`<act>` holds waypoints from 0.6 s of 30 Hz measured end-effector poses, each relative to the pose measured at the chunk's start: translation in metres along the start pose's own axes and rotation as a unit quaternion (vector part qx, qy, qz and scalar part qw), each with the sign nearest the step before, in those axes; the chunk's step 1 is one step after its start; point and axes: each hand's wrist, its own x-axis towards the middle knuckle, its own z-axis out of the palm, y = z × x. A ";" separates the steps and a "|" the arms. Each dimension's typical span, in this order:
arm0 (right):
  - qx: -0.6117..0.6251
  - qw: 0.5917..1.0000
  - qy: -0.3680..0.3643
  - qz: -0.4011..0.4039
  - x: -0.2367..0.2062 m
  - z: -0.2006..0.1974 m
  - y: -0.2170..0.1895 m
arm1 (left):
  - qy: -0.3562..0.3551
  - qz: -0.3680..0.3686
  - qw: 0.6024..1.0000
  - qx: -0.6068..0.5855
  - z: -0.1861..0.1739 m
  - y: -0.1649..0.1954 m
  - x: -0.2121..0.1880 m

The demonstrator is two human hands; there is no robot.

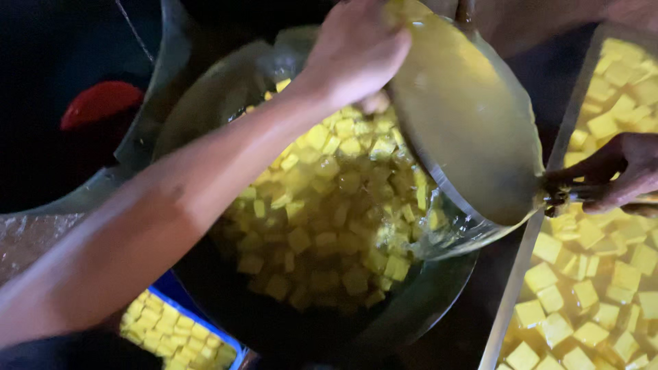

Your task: The person repeatedly scoops yellow cubed food items from a large pot of water and places them into a blue plastic bin. They use both hands to lift the cubes and occasionally use a ladle to scoop water and cubes together. The process continues throughout the clip.

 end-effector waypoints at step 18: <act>0.277 0.930 0.160 -0.182 0.187 0.213 -0.121 | -0.030 -0.456 0.806 -0.376 0.041 -0.037 -0.196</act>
